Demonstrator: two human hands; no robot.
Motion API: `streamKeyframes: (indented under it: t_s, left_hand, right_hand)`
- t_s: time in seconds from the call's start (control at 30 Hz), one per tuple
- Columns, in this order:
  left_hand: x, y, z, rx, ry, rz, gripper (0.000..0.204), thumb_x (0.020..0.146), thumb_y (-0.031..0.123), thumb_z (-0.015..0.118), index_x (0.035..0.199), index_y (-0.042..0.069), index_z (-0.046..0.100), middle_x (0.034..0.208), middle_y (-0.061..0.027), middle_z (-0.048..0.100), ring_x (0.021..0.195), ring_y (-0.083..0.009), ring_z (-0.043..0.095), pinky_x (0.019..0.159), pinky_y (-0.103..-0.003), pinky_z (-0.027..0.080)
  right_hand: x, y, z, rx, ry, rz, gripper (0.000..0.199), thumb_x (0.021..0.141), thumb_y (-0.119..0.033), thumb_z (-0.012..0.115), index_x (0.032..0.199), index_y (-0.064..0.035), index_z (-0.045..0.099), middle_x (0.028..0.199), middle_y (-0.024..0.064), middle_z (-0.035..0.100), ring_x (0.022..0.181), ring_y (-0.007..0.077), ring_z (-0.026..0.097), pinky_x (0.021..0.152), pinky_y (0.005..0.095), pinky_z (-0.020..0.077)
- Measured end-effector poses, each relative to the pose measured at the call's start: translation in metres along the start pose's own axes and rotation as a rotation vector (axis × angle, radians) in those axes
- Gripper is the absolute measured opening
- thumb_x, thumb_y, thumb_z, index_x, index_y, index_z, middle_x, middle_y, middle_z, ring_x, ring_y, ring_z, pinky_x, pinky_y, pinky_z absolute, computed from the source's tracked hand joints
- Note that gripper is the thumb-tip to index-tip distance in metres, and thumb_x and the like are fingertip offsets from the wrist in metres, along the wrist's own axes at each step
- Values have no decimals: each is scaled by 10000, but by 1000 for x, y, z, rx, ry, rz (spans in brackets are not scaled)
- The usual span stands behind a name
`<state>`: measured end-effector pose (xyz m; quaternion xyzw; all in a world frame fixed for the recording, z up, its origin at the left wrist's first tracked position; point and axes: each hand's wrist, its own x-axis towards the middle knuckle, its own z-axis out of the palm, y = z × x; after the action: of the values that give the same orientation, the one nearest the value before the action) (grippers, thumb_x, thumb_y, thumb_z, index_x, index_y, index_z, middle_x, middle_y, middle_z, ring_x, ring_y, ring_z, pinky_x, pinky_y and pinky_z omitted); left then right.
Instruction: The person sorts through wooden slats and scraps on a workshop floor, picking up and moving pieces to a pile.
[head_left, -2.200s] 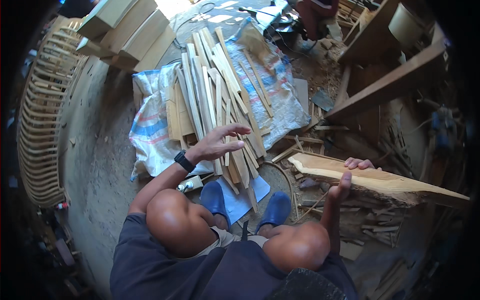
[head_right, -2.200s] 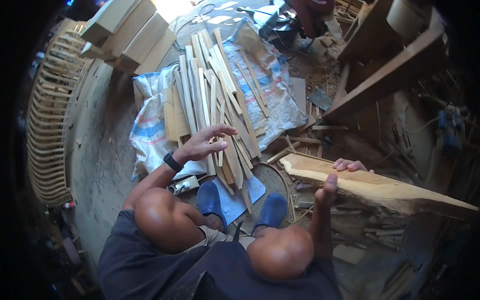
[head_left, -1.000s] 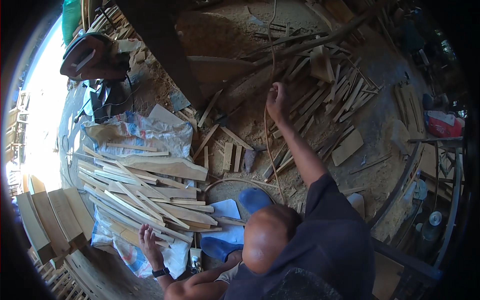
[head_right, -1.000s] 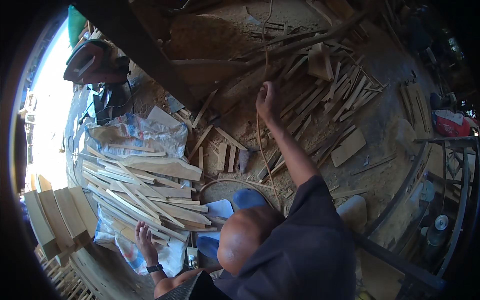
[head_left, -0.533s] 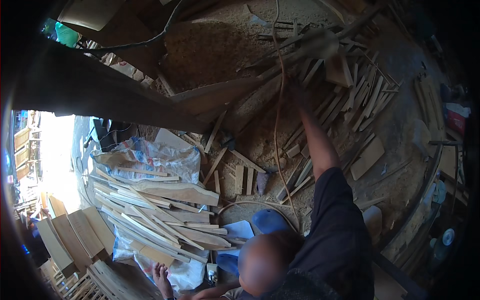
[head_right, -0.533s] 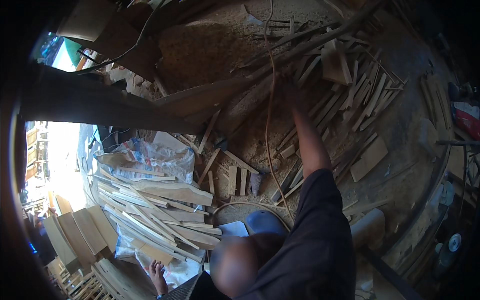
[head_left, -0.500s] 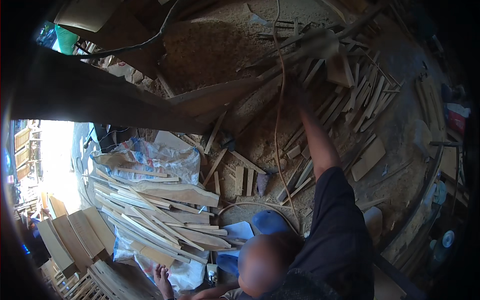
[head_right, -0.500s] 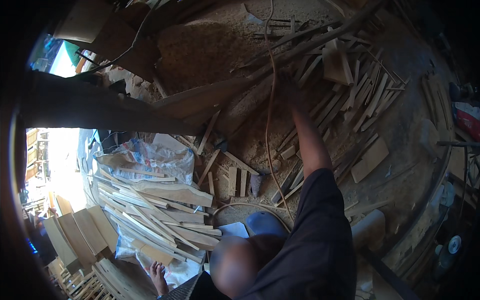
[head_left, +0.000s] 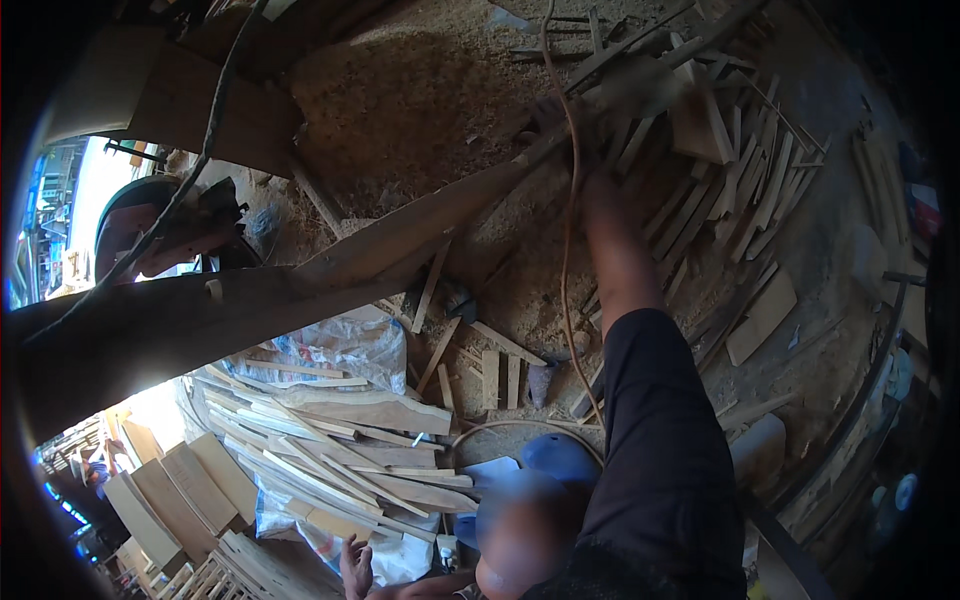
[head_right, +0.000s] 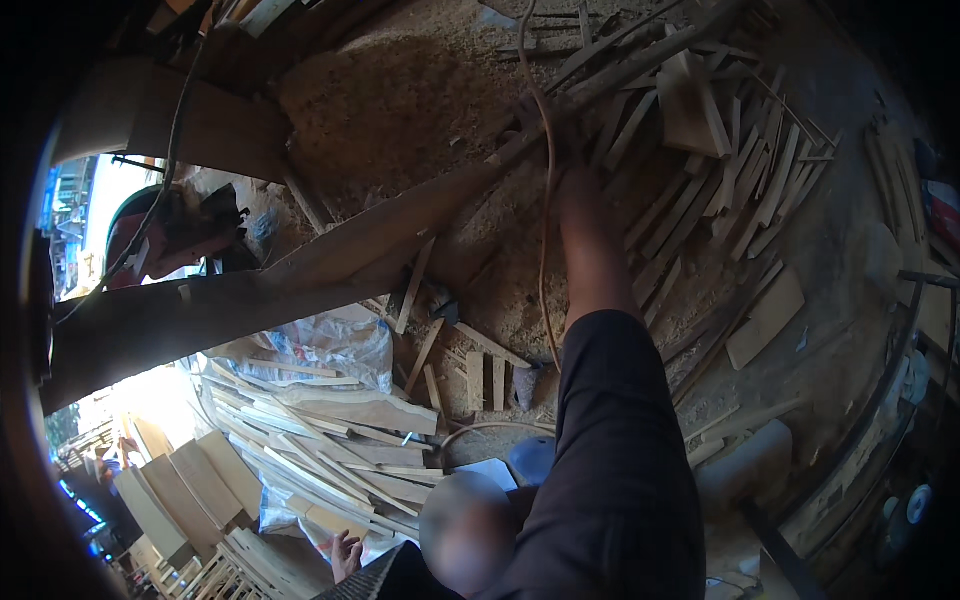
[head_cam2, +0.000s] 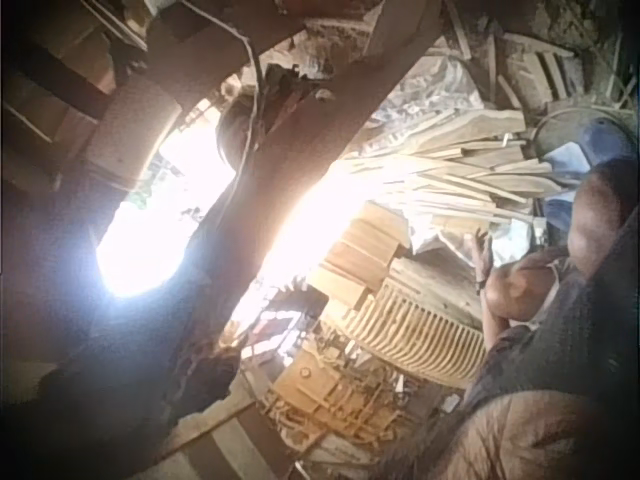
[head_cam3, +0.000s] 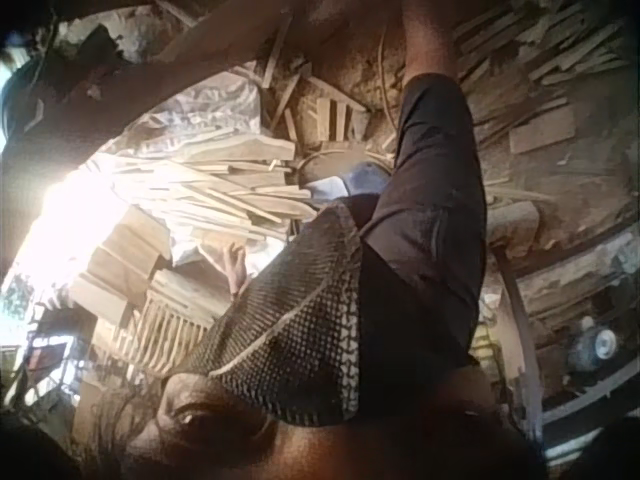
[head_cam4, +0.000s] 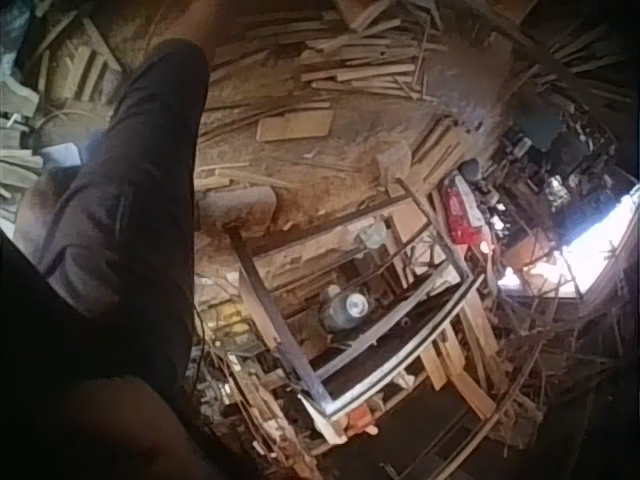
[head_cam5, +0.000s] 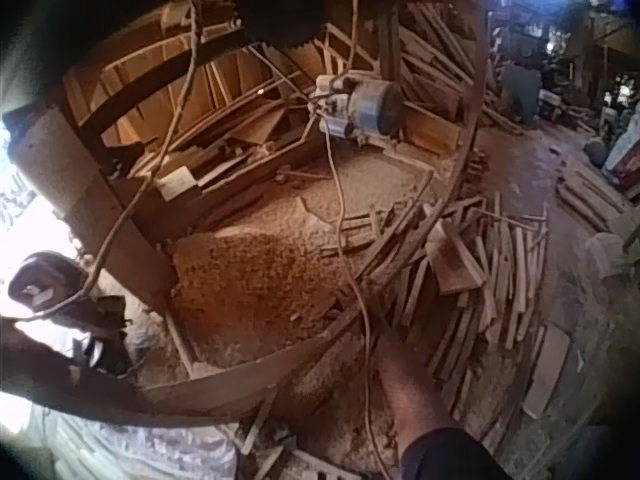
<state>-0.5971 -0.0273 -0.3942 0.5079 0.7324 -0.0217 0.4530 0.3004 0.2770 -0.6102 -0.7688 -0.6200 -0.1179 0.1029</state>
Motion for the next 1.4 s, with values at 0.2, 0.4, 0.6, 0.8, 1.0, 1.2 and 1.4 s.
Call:
streamKeyframes:
  t_s: [0.2, 0.4, 0.6, 0.8, 1.0, 1.2, 1.4]
  left_hand:
    - [-23, -7, -6, -126, 60, -65, 522, 903, 97, 632, 1366, -2, 412, 1053, -171, 627, 867, -176, 582, 759, -278, 467]
    - [-20, 25, 15, -25, 20, -43, 509, 915, 116, 608, 1367, -12, 413, 1101, -180, 622, 945, -195, 586, 828, -305, 469]
    - [-37, 28, 15, -51, 43, -22, 506, 927, 125, 581, 1383, -7, 407, 1164, -196, 613, 994, -224, 597, 855, -330, 479]
    - [-55, 26, 22, -67, 62, -3, 520, 923, 119, 582, 1394, -4, 400, 1160, -180, 610, 993, -212, 586, 874, -334, 468]
    - [-63, 9, 31, -192, 56, 13, 538, 917, 129, 596, 1402, 0, 404, 1151, -164, 608, 997, -203, 578, 892, -329, 454]
    - [-39, 36, 22, -195, -120, 107, 538, 911, 155, 630, 1392, 18, 431, 1164, -154, 603, 1031, -215, 589, 902, -349, 464]
    - [17, 175, 21, 366, -282, 550, 520, 838, 272, 694, 1275, 25, 557, 1200, -173, 617, 1081, -323, 605, 948, -417, 472]
  right_hand:
    - [-35, 0, -46, -57, -246, 104, 516, 896, -474, 564, 1211, -66, 590, 1236, 167, 587, 1173, 312, 554, 1039, 496, 385]
    - [-71, 25, -76, -196, -359, -18, 466, 892, -495, 566, 1110, -101, 686, 1173, 148, 650, 1133, 299, 597, 1050, 473, 384]
    - [-124, 30, -125, -23, -471, -134, 471, 843, -446, 627, 1181, -119, 652, 1247, 123, 619, 1245, 298, 512, 1111, 466, 314]
    - [-178, 53, -182, 34, -438, -75, 623, 763, -335, 708, 1320, -114, 539, 1435, 86, 467, 1351, 285, 390, 1148, 463, 271]
    - [-201, 55, -218, -209, -811, -98, 633, 731, -181, 677, 1336, -78, 520, 1425, 93, 475, 1358, 282, 384, 1152, 458, 270]
    - [-180, 4, -191, 117, -604, -118, 698, 712, -81, 621, 1394, -75, 474, 1477, 154, 414, 1403, 295, 331, 1165, 448, 249]
    - [-155, -68, -160, -12, -824, -404, 665, 717, -111, 666, 1361, -96, 502, 1432, 105, 477, 1347, 318, 410, 1142, 448, 292]
